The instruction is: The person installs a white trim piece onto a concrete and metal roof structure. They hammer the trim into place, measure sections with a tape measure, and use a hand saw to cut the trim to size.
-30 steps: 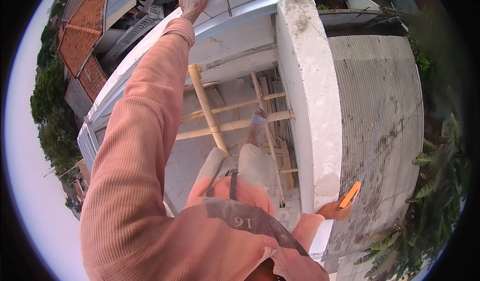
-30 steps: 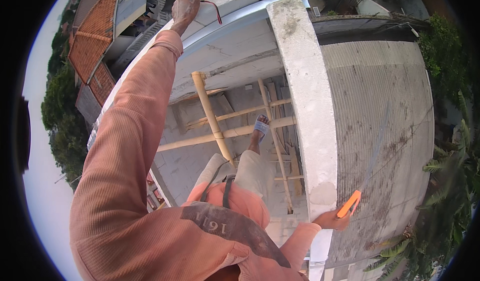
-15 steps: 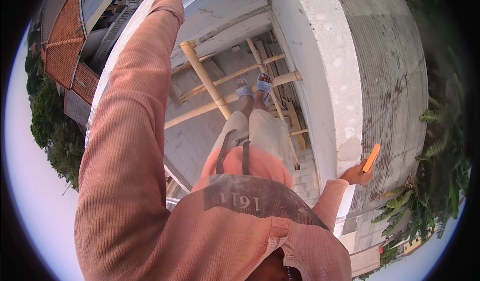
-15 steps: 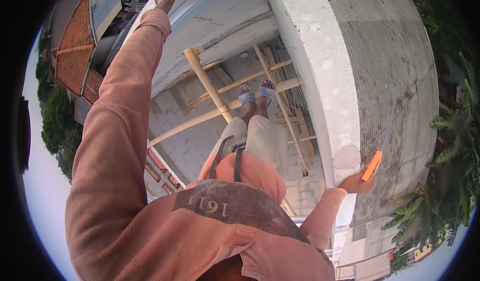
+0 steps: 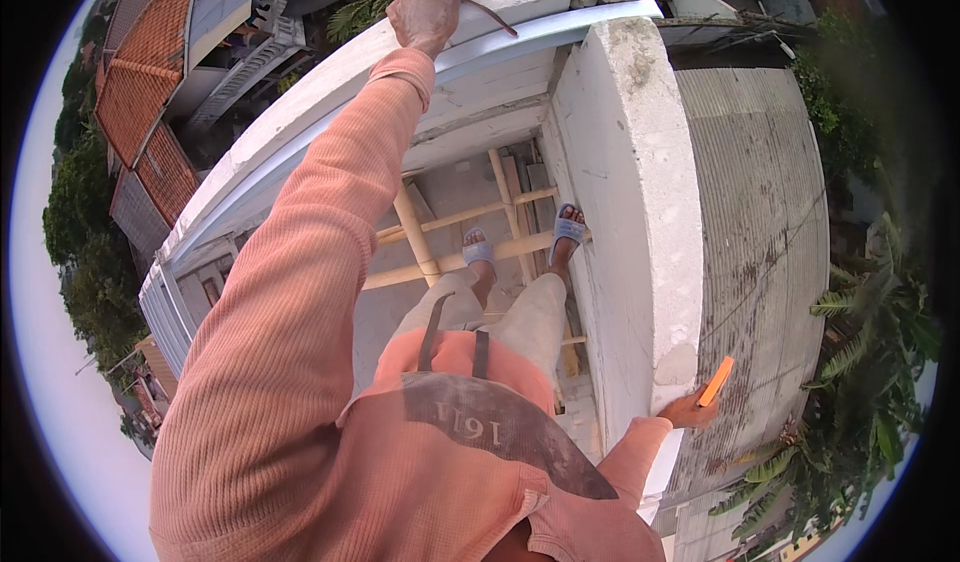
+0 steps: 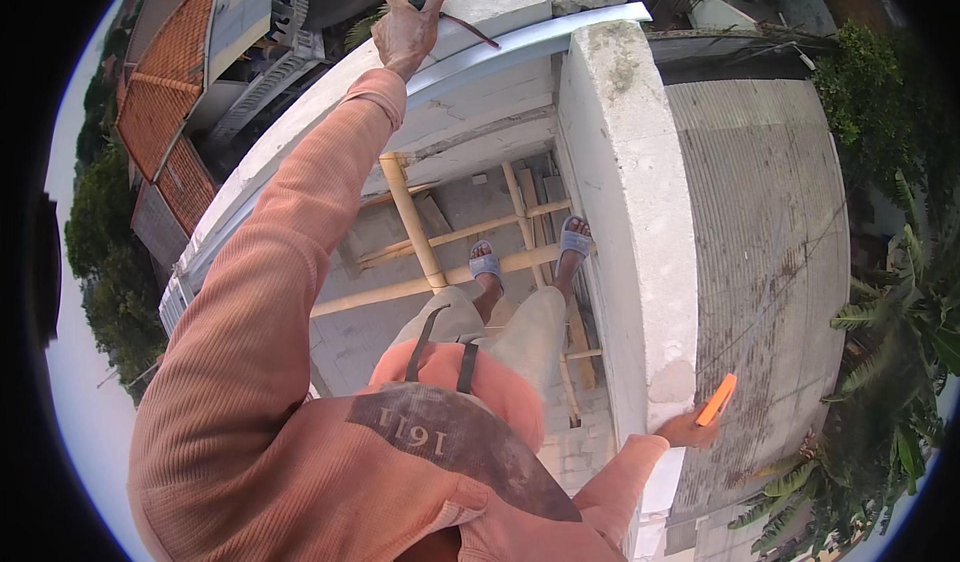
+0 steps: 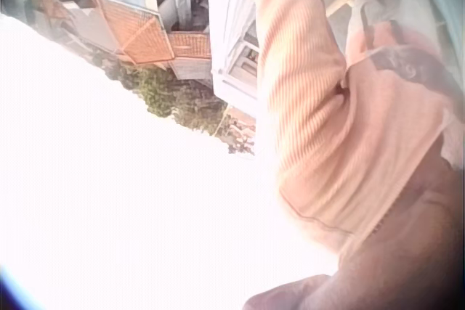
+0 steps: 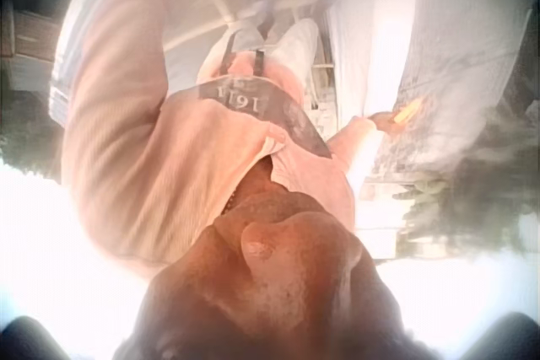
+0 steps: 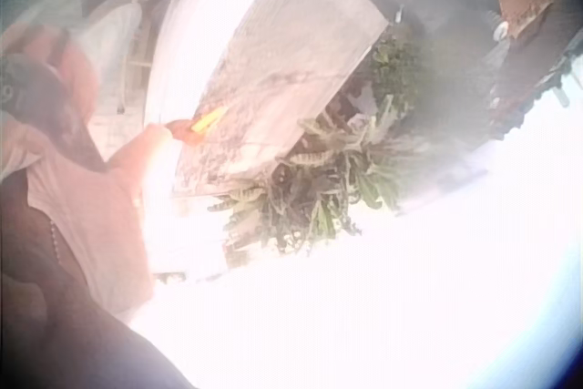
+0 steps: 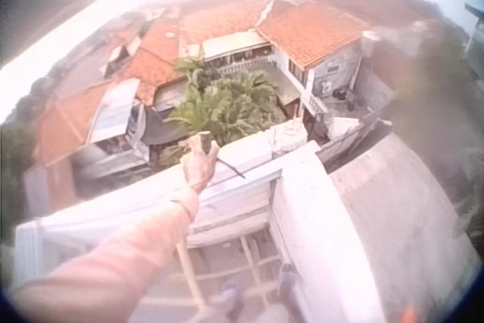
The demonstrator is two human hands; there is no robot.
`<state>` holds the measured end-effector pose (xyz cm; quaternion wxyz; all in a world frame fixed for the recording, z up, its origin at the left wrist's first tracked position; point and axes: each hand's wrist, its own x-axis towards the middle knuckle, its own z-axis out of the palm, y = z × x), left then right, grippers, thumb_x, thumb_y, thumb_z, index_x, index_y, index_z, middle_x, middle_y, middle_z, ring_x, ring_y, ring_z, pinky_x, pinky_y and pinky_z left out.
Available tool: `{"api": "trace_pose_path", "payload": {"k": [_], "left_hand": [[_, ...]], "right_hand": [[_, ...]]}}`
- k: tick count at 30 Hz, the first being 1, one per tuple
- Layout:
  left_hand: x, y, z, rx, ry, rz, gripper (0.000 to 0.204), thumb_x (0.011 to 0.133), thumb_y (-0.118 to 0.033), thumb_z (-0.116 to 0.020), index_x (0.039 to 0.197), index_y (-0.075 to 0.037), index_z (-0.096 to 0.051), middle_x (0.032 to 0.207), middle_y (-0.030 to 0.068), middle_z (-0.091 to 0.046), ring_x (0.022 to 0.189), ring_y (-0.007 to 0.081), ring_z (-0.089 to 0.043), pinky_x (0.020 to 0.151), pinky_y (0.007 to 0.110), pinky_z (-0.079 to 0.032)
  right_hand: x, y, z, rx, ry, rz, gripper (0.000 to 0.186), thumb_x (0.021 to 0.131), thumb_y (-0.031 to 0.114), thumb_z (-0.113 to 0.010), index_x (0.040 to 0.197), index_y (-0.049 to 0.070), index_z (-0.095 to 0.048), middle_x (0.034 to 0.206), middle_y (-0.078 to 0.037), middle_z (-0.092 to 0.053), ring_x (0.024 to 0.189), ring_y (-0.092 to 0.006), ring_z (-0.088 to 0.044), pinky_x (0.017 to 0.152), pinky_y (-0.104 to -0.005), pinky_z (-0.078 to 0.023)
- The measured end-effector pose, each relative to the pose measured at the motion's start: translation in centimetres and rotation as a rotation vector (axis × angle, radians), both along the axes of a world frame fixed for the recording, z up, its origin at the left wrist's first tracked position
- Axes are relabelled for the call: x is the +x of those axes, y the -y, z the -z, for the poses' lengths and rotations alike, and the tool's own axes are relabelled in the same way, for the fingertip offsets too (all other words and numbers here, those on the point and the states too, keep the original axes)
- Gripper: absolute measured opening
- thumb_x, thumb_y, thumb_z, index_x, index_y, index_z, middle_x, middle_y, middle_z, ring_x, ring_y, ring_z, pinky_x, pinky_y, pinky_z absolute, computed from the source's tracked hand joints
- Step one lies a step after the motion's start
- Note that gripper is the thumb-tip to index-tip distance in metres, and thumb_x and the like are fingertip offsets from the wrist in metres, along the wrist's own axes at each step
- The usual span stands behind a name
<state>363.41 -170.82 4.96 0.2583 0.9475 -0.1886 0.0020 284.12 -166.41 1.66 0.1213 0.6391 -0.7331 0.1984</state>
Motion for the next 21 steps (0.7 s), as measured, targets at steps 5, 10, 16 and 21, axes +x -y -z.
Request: {"api": "trace_pose_path", "payload": {"k": [5,10,16,21], "left_hand": [[0.1,0.6,-0.8,-0.019,-0.087,-0.042,0.079,0.09,-0.064,-0.052,0.131,0.003,-0.042,0.092,0.0301,-0.072,0.103,0.0471,-0.068,0.1,0.048,-0.047],[0.5,0.1,-0.8,-0.03,-0.077,-0.082,0.081,0.089,-0.062,-0.055,0.136,0.002,-0.041,0.099,0.0266,-0.074,0.104,0.047,-0.068,0.098,0.048,-0.049],[0.7,0.5,0.4,-0.1,-0.044,-0.12,0.077,0.086,-0.061,-0.056,0.134,-0.002,-0.047,0.108,0.0295,-0.071,0.107,0.0479,-0.066,0.096,0.05,-0.049],[0.2,0.4,-0.3,-0.108,-0.086,-0.175,0.073,0.087,-0.059,-0.056,0.131,-0.001,-0.048,0.103,0.0304,-0.071,0.104,0.0493,-0.067,0.094,0.052,-0.05]], "right_hand": [[-0.5,1.2,-1.2,0.095,0.334,0.17,0.031,0.096,0.027,-0.071,0.111,0.0,-0.067,0.104,-0.014,-0.067,0.1,-0.0307,-0.06,0.087,-0.0443,-0.045],[9.0,5.2,-10.3,0.152,1.214,0.417,0.038,0.099,0.041,-0.067,0.122,0.012,-0.061,0.122,-0.004,-0.063,0.108,-0.0213,-0.059,0.092,-0.0513,-0.046],[15.8,9.8,-19.3,0.692,1.777,-0.341,0.053,0.089,0.056,-0.071,0.113,0.011,-0.055,0.129,-0.012,-0.061,0.111,-0.0256,-0.064,0.08,-0.0568,-0.063],[21.2,12.1,-19.4,1.176,1.554,-0.677,0.063,0.086,0.06,-0.071,0.106,0.004,-0.051,0.111,-0.022,-0.069,0.082,-0.025,-0.072,0.042,-0.0302,-0.058]]}}
